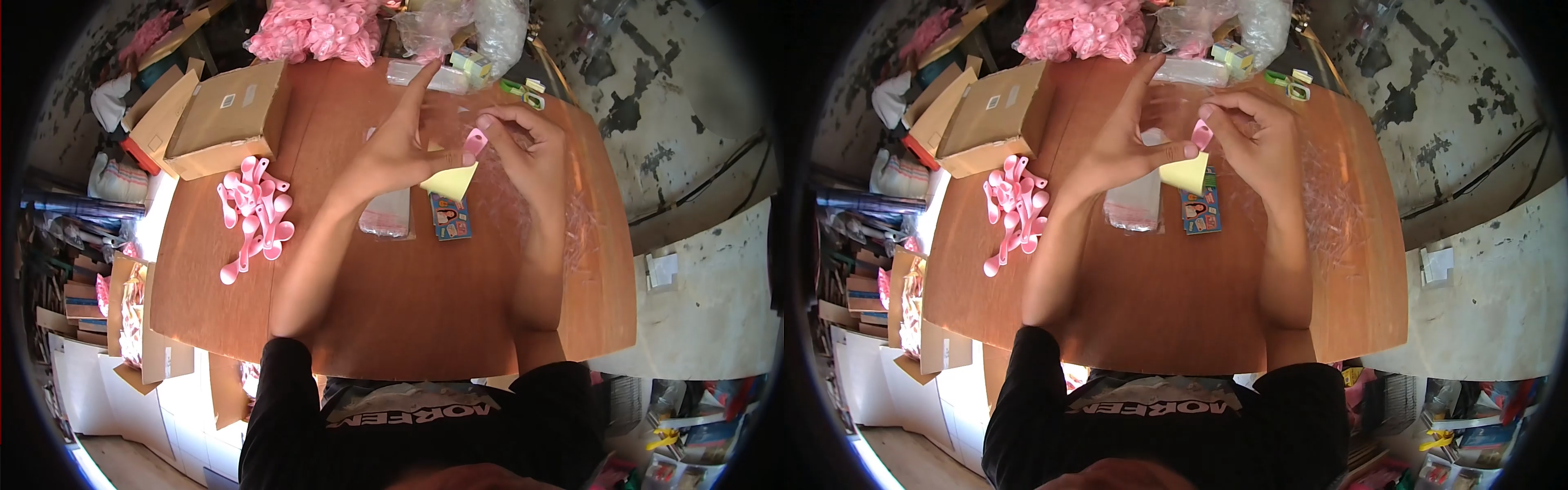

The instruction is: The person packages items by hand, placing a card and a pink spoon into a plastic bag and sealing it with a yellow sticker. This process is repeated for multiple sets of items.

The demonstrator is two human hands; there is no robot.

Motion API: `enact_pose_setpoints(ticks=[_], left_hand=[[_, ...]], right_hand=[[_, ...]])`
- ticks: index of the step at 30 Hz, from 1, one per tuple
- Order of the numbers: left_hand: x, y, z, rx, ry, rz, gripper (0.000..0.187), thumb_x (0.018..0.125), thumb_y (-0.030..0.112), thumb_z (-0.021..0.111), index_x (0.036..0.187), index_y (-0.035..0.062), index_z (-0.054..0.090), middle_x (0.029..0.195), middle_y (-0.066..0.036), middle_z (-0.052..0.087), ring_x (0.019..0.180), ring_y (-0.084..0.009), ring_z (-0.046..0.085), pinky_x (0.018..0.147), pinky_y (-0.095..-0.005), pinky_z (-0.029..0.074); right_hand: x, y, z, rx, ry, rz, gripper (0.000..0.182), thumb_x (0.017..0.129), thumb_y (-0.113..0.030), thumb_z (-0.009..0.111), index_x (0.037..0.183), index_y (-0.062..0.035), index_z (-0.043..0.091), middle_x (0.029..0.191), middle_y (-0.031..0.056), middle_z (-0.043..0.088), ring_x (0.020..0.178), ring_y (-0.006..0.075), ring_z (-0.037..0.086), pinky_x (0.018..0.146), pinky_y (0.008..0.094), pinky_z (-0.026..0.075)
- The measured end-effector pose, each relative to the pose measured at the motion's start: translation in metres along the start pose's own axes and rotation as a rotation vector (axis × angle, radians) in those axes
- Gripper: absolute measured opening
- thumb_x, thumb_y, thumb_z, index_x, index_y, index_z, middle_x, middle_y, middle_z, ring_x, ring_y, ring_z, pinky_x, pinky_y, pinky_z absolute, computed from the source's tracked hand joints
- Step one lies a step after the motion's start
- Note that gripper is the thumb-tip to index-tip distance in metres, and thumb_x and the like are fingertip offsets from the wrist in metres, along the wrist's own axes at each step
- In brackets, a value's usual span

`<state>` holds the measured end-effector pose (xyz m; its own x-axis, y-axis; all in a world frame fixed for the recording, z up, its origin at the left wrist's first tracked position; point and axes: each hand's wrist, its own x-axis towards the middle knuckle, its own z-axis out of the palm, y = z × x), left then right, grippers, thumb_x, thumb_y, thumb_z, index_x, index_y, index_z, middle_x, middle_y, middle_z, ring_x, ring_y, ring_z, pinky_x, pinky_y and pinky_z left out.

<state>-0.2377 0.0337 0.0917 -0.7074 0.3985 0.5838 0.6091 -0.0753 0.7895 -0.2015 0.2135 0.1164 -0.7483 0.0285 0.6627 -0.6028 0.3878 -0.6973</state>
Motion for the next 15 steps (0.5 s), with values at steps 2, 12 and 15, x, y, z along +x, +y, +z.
enact_pose_setpoints(ticks=[2, 12, 15], left_hand=[[0.003, -0.002, 0.001, -0.185, -0.049, 0.013, 0.1, 0.074, 0.013, 0.081, 0.148, 0.0037, 0.014, 0.118, -0.02, 0.058, 0.106, -0.0244, 0.058, 0.083, -0.034, 0.051], [0.004, 0.009, -0.002, -0.315, 0.057, -0.088, 0.08, 0.077, 0.0, 0.075, 0.141, -0.0017, 0.026, 0.09, -0.012, 0.07, 0.083, -0.0145, 0.066, 0.072, -0.0252, 0.053], [0.002, 0.016, -0.007, -0.262, 0.011, -0.105, 0.068, 0.082, -0.003, 0.069, 0.139, -0.0021, 0.032, 0.102, -0.016, 0.067, 0.091, -0.0178, 0.066, 0.076, -0.028, 0.055]], right_hand=[[-0.001, -0.009, 0.001, 0.109, -0.013, 0.074, 0.012, 0.085, -0.006, 0.068, 0.091, 0.0037, 0.069, 0.088, 0.0067, 0.069, 0.082, 0.0093, 0.062, 0.069, 0.0228, 0.05], [-0.001, -0.013, 0.001, 0.365, -0.158, 0.197, 0.02, 0.088, -0.009, 0.067, 0.103, 0.0046, 0.066, 0.092, 0.0067, 0.068, 0.083, 0.0088, 0.062, 0.073, 0.0206, 0.05], [0.0, -0.007, 0.003, 0.327, -0.134, 0.159, 0.018, 0.089, -0.009, 0.065, 0.101, 0.0048, 0.066, 0.091, 0.0073, 0.068, 0.081, 0.0093, 0.063, 0.072, 0.0216, 0.051]])
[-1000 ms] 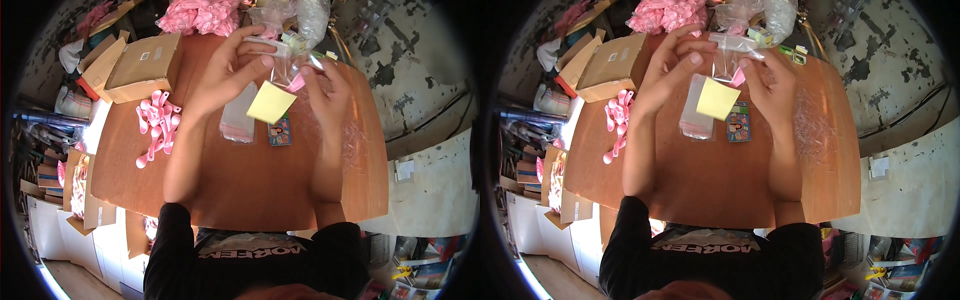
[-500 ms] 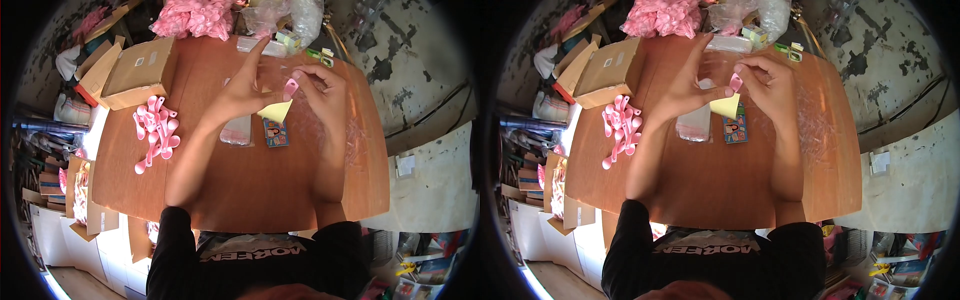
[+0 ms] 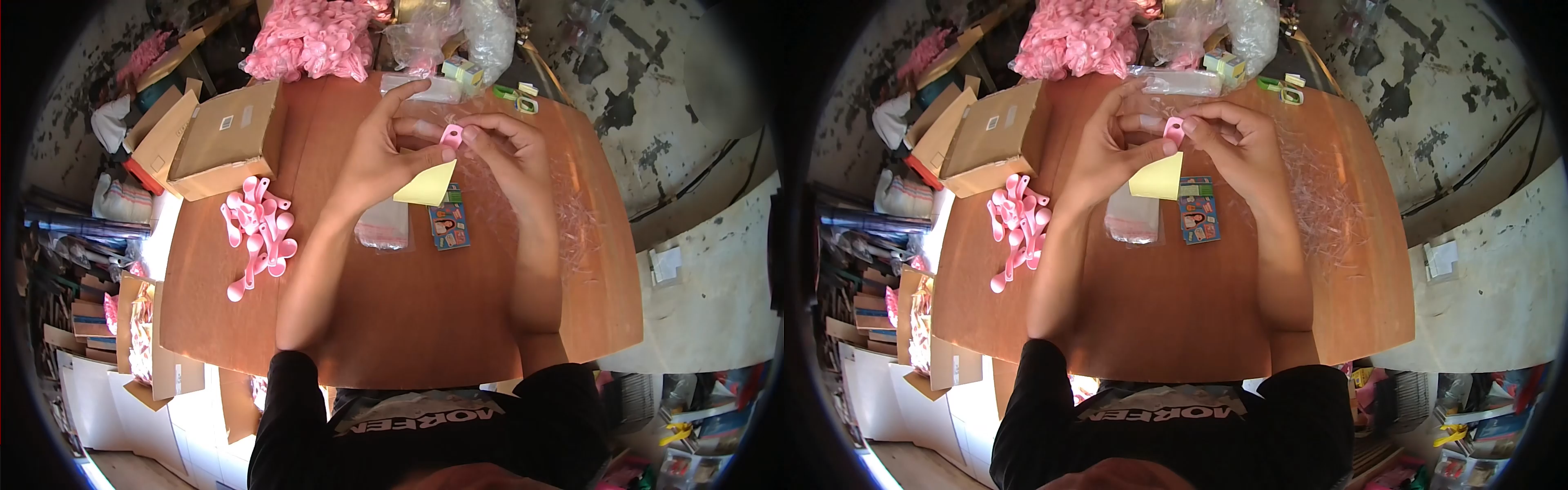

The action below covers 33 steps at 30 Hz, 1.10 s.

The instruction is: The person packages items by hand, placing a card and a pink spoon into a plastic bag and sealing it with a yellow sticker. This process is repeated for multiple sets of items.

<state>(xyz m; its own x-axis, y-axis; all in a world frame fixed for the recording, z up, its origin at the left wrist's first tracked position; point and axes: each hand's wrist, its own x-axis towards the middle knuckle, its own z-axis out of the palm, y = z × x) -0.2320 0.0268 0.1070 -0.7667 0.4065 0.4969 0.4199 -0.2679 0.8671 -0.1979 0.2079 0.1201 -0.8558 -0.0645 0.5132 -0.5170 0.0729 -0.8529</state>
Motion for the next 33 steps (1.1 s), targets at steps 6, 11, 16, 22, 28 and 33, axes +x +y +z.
enact_pose_setpoints(ticks=[6, 11, 16, 22, 28, 33], left_hand=[[0.0, -0.001, -0.017, -0.169, 0.039, -0.053, 0.024, 0.092, 0.007, 0.059, 0.112, -0.0052, 0.059, 0.095, -0.014, 0.068, 0.087, -0.0206, 0.068, 0.077, -0.0317, 0.055], [0.002, -0.003, -0.022, -0.186, 0.081, -0.036, 0.015, 0.09, 0.005, 0.062, 0.102, -0.0039, 0.066, 0.09, -0.011, 0.07, 0.079, -0.0146, 0.067, 0.07, -0.025, 0.055], [-0.001, 0.006, -0.019, -0.007, 0.14, 0.043, 0.016, 0.089, 0.006, 0.064, 0.1, -0.0034, 0.069, 0.084, -0.008, 0.07, 0.071, -0.0088, 0.064, 0.063, -0.0216, 0.051], [-0.002, 0.007, -0.024, 0.008, 0.102, 0.088, 0.02, 0.088, 0.003, 0.064, 0.107, -0.0041, 0.065, 0.085, -0.009, 0.07, 0.074, -0.0102, 0.066, 0.064, -0.0216, 0.051], [-0.005, 0.007, -0.033, -0.015, 0.02, 0.099, 0.021, 0.088, 0.002, 0.064, 0.108, -0.0039, 0.065, 0.091, -0.009, 0.07, 0.078, -0.0119, 0.067, 0.066, -0.0216, 0.052], [-0.005, 0.008, -0.036, -0.037, 0.009, 0.05, 0.022, 0.088, 0.002, 0.064, 0.108, -0.0037, 0.065, 0.091, -0.009, 0.07, 0.079, -0.0123, 0.068, 0.068, -0.0225, 0.053]], right_hand=[[0.0, 0.001, 0.0, 0.04, 0.044, 0.023, 0.017, 0.089, -0.007, 0.065, 0.1, 0.0051, 0.066, 0.089, 0.0072, 0.068, 0.078, 0.0096, 0.063, 0.068, 0.0227, 0.053], [0.0, 0.001, 0.007, -0.068, 0.106, -0.036, 0.015, 0.088, -0.004, 0.065, 0.101, 0.0041, 0.067, 0.088, 0.0068, 0.068, 0.077, 0.0091, 0.063, 0.066, 0.0219, 0.053], [0.001, 0.007, 0.009, -0.052, 0.109, -0.114, 0.016, 0.087, -0.003, 0.066, 0.101, 0.0034, 0.067, 0.089, 0.0067, 0.069, 0.079, 0.0087, 0.063, 0.069, 0.0214, 0.052], [0.001, 0.008, 0.009, 0.047, 0.131, -0.117, 0.014, 0.085, 0.001, 0.066, 0.098, 0.0048, 0.066, 0.091, 0.0075, 0.068, 0.08, 0.0099, 0.064, 0.071, 0.0224, 0.052], [0.002, 0.013, 0.003, 0.099, 0.073, -0.12, 0.015, 0.085, 0.003, 0.066, 0.1, 0.0051, 0.066, 0.092, 0.0074, 0.067, 0.077, 0.0105, 0.063, 0.07, 0.0238, 0.052], [0.001, 0.009, 0.003, 0.163, 0.006, -0.176, 0.016, 0.086, 0.003, 0.064, 0.101, 0.0049, 0.066, 0.093, 0.0073, 0.067, 0.079, 0.0109, 0.063, 0.071, 0.023, 0.052]])
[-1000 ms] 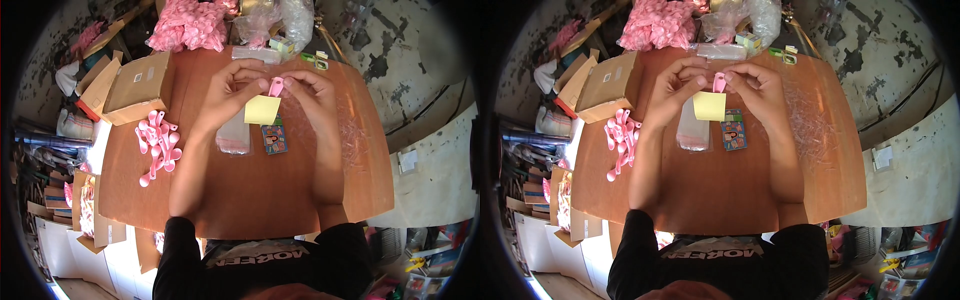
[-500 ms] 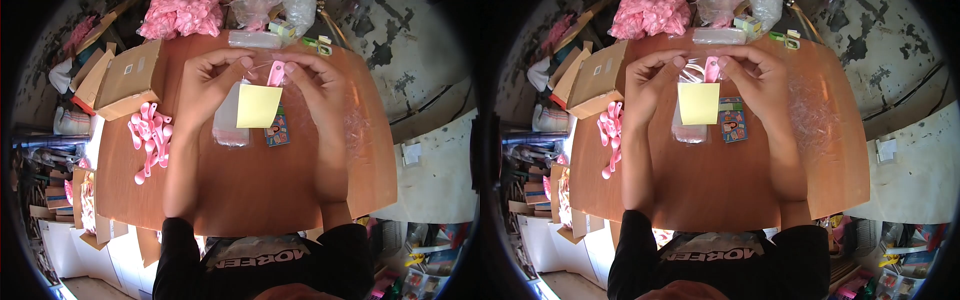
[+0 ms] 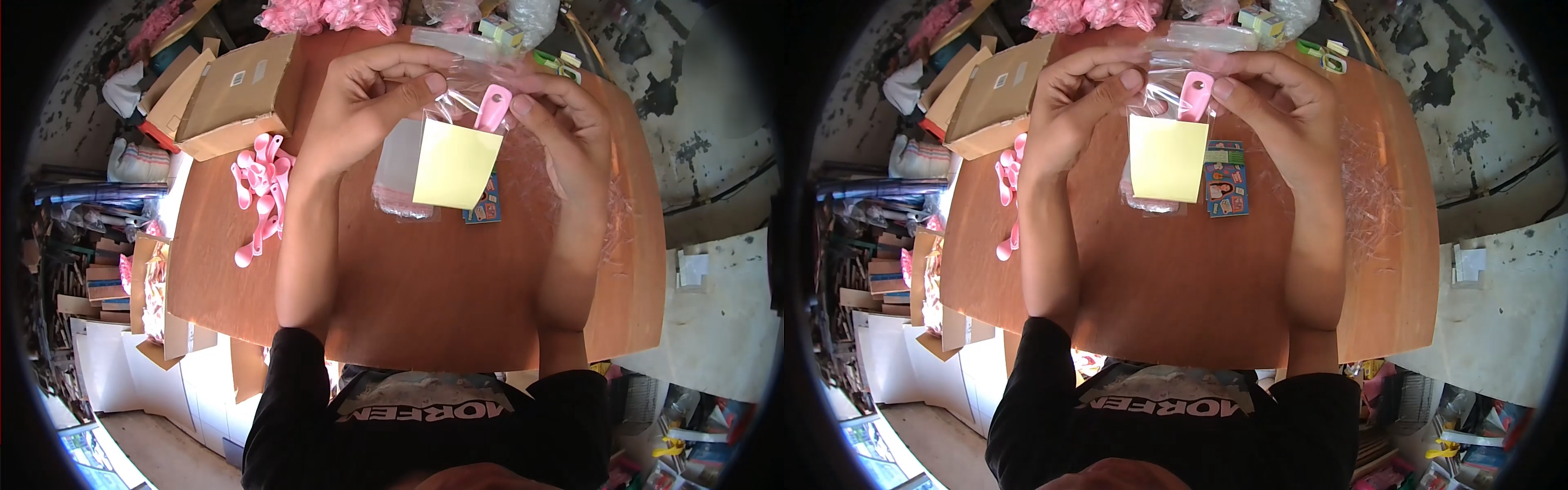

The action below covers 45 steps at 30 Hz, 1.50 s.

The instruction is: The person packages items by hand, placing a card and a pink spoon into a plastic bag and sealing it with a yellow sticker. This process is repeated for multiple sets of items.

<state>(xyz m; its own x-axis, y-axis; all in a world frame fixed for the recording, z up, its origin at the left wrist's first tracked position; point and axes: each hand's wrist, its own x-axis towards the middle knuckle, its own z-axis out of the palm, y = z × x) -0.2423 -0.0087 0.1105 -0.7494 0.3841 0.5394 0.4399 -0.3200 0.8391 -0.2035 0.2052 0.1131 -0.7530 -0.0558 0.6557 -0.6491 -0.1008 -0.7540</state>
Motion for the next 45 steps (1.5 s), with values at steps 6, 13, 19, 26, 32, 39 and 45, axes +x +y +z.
enact_pose_setpoints(ticks=[6, 13, 19, 26, 32, 39, 45], left_hand=[[0.0, 0.004, -0.002, 0.104, -0.026, 0.009, 0.021, 0.088, -0.004, 0.058, 0.107, -0.0052, 0.065, 0.094, -0.015, 0.069, 0.081, -0.0197, 0.069, 0.074, -0.0308, 0.058], [-0.002, 0.006, -0.002, 0.129, -0.035, 0.075, 0.02, 0.085, -0.009, 0.054, 0.1, -0.0061, 0.067, 0.095, -0.015, 0.069, 0.084, -0.0198, 0.068, 0.075, -0.0308, 0.056], [-0.002, 0.003, -0.004, 0.115, -0.035, 0.08, 0.017, 0.086, -0.004, 0.06, 0.098, -0.0011, 0.071, 0.089, -0.006, 0.071, 0.074, -0.005, 0.06, 0.062, -0.0185, 0.046], [-0.003, 0.004, -0.003, 0.14, -0.064, 0.135, 0.021, 0.084, -0.009, 0.055, 0.095, -0.0024, 0.071, 0.083, -0.004, 0.069, 0.07, -0.0049, 0.058, 0.06, -0.0183, 0.044], [-0.002, 0.008, -0.003, -0.043, -0.052, 0.007, 0.019, 0.084, -0.009, 0.055, 0.095, -0.0054, 0.069, 0.087, -0.007, 0.07, 0.075, -0.0084, 0.062, 0.064, -0.0203, 0.048], [-0.005, 0.007, -0.003, 0.114, -0.087, 0.106, 0.013, 0.083, -0.001, 0.067, 0.096, -0.0061, 0.068, 0.091, -0.009, 0.069, 0.08, -0.0115, 0.066, 0.067, -0.0218, 0.052], [-0.005, 0.009, -0.006, 0.177, -0.072, 0.112, 0.015, 0.084, -0.004, 0.067, 0.098, -0.0056, 0.067, 0.092, -0.009, 0.07, 0.08, -0.0114, 0.066, 0.067, -0.0214, 0.052]], right_hand=[[-0.001, -0.002, -0.009, -0.041, -0.118, 0.004, 0.011, 0.085, 0.004, 0.063, 0.095, 0.0036, 0.069, 0.095, 0.0097, 0.067, 0.086, 0.0139, 0.062, 0.076, 0.0255, 0.051], [0.0, -0.009, -0.01, -0.116, -0.156, 0.031, 0.011, 0.086, 0.005, 0.06, 0.092, 0.0037, 0.069, 0.097, 0.0103, 0.068, 0.091, 0.0154, 0.063, 0.08, 0.0272, 0.05], [-0.001, -0.016, -0.013, -0.2, -0.184, 0.062, 0.012, 0.087, 0.005, 0.059, 0.093, 0.0032, 0.069, 0.096, 0.0102, 0.069, 0.09, 0.0152, 0.064, 0.08, 0.027, 0.051], [-0.001, -0.017, -0.016, -0.217, -0.236, 0.06, 0.013, 0.087, 0.005, 0.058, 0.095, 0.0038, 0.069, 0.095, 0.0101, 0.069, 0.09, 0.015, 0.065, 0.08, 0.0267, 0.052], [-0.001, -0.019, -0.018, -0.15, -0.299, 0.029, 0.016, 0.086, 0.006, 0.059, 0.1, 0.0045, 0.067, 0.102, 0.0117, 0.067, 0.093, 0.0169, 0.064, 0.084, 0.0287, 0.052], [-0.003, -0.009, -0.009, -0.069, -0.255, 0.001, 0.019, 0.081, 0.006, 0.069, 0.1, 0.005, 0.066, 0.1, 0.012, 0.067, 0.089, 0.0148, 0.065, 0.077, 0.0256, 0.054], [-0.004, -0.015, -0.003, -0.138, -0.198, -0.026, 0.02, 0.078, 0.007, 0.071, 0.098, 0.0057, 0.066, 0.092, 0.0101, 0.069, 0.082, 0.0139, 0.067, 0.073, 0.0243, 0.056]])
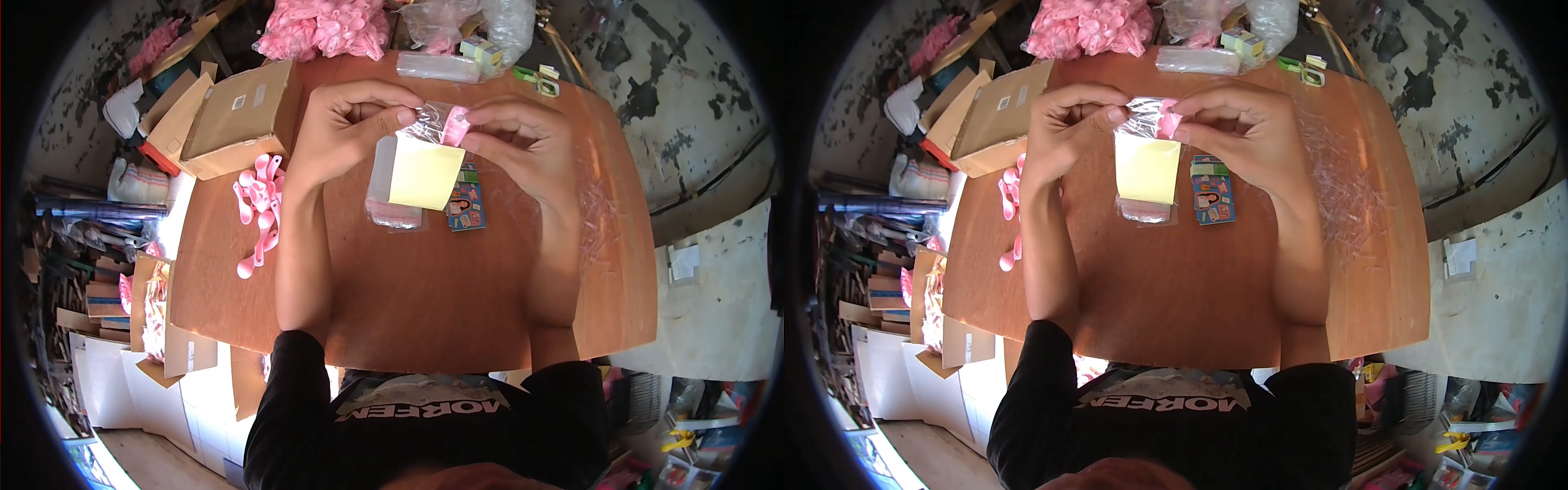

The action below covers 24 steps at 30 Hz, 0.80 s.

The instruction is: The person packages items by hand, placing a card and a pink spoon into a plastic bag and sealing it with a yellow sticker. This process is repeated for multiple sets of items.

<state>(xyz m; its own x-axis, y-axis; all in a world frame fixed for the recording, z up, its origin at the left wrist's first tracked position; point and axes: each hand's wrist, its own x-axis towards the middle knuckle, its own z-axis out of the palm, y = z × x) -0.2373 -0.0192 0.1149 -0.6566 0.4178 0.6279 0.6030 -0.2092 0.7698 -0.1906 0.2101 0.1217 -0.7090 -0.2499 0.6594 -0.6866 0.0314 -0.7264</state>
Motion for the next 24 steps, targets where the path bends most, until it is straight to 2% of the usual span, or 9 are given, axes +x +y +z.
enact_pose_setpoints(ticks=[3, 5, 7, 11, 13, 17, 19, 23, 24], left_hand=[[0.001, 0.005, 0.003, -0.062, 0.011, -0.008, 0.024, 0.083, -0.003, 0.067, 0.107, -0.0055, 0.064, 0.092, -0.009, 0.069, 0.081, -0.0114, 0.066, 0.069, -0.0224, 0.053], [0.003, 0.018, 0.012, -0.259, 0.018, 0.005, 0.032, 0.083, -0.002, 0.068, 0.114, -0.0053, 0.061, 0.09, -0.009, 0.069, 0.083, -0.011, 0.065, 0.072, -0.023, 0.053], [0.0, 0.022, 0.016, -0.227, -0.034, -0.026, 0.036, 0.082, 0.001, 0.071, 0.115, -0.0051, 0.06, 0.091, -0.008, 0.068, 0.085, -0.0108, 0.064, 0.075, -0.0229, 0.052], [-0.02, 0.045, 0.014, 0.017, -0.064, -0.243, 0.031, 0.08, 0.002, 0.073, 0.108, -0.005, 0.063, 0.088, -0.007, 0.068, 0.083, -0.0076, 0.062, 0.073, -0.021, 0.051], [-0.048, 0.095, -0.004, 0.249, -0.084, -0.371, 0.031, 0.079, 0.0, 0.073, 0.108, -0.0055, 0.063, 0.086, -0.008, 0.068, 0.081, -0.0104, 0.064, 0.071, -0.0231, 0.052], [-0.167, 0.152, -0.065, 0.516, -0.058, 0.026, 0.029, 0.078, 0.008, 0.076, 0.1, -0.0052, 0.063, 0.084, -0.012, 0.068, 0.075, -0.0186, 0.067, 0.068, -0.0304, 0.053], [-0.246, 0.171, -0.078, 0.417, 0.363, -0.071, 0.028, 0.078, 0.012, 0.077, 0.096, -0.0037, 0.063, 0.086, -0.014, 0.068, 0.079, -0.0186, 0.066, 0.072, -0.0309, 0.052], [-0.388, 0.152, -0.1, 0.852, 1.133, -0.589, 0.037, 0.079, 0.009, 0.074, 0.111, -0.0046, 0.06, 0.082, -0.012, 0.067, 0.079, -0.0164, 0.063, 0.075, -0.0304, 0.051], [-0.433, 0.137, -0.104, 1.026, 1.064, -0.847, 0.042, 0.079, 0.01, 0.074, 0.115, -0.0043, 0.059, 0.085, -0.012, 0.068, 0.081, -0.0158, 0.063, 0.077, -0.0293, 0.05]], right_hand=[[-0.001, -0.002, 0.002, 0.015, 0.021, 0.03, 0.02, 0.078, 0.007, 0.071, 0.098, 0.0055, 0.066, 0.094, 0.0103, 0.068, 0.083, 0.0136, 0.067, 0.074, 0.0243, 0.056], [0.0, -0.001, 0.001, 0.066, 0.051, -0.085, 0.02, 0.078, 0.007, 0.071, 0.097, 0.0054, 0.066, 0.096, 0.0102, 0.068, 0.085, 0.013, 0.066, 0.073, 0.0241, 0.056], [-0.001, -0.003, 0.0, 0.068, 0.044, -0.11, 0.021, 0.078, 0.006, 0.071, 0.098, 0.0052, 0.066, 0.098, 0.0101, 0.067, 0.086, 0.0128, 0.066, 0.073, 0.024, 0.056], [-0.005, -0.007, -0.002, 0.004, -0.019, -0.063, 0.025, 0.079, 0.006, 0.071, 0.103, 0.0046, 0.064, 0.104, 0.0095, 0.066, 0.087, 0.0129, 0.066, 0.074, 0.0241, 0.056], [-0.006, -0.014, -0.002, 0.015, -0.036, 0.009, 0.026, 0.08, 0.004, 0.07, 0.105, 0.0037, 0.064, 0.104, 0.0085, 0.066, 0.087, 0.0123, 0.066, 0.074, 0.0235, 0.055], [-0.009, -0.035, -0.002, -0.188, -0.025, 0.214, 0.028, 0.087, -0.007, 0.066, 0.114, 0.0002, 0.062, 0.104, 0.0049, 0.065, 0.091, 0.0098, 0.062, 0.079, 0.0221, 0.049], [-0.01, -0.031, -0.007, -0.202, -0.04, 0.239, 0.029, 0.089, -0.01, 0.065, 0.116, -0.0005, 0.061, 0.103, 0.0044, 0.065, 0.093, 0.0094, 0.061, 0.081, 0.0219, 0.046], [-0.009, -0.02, -0.009, -0.204, -0.065, 0.173, 0.029, 0.09, -0.012, 0.064, 0.117, -0.0025, 0.062, 0.098, 0.0046, 0.066, 0.092, 0.0095, 0.061, 0.082, 0.0211, 0.045], [-0.008, -0.018, -0.008, -0.228, -0.068, 0.177, 0.028, 0.09, -0.012, 0.064, 0.116, -0.0026, 0.062, 0.097, 0.0046, 0.066, 0.091, 0.0096, 0.061, 0.081, 0.0212, 0.045]])
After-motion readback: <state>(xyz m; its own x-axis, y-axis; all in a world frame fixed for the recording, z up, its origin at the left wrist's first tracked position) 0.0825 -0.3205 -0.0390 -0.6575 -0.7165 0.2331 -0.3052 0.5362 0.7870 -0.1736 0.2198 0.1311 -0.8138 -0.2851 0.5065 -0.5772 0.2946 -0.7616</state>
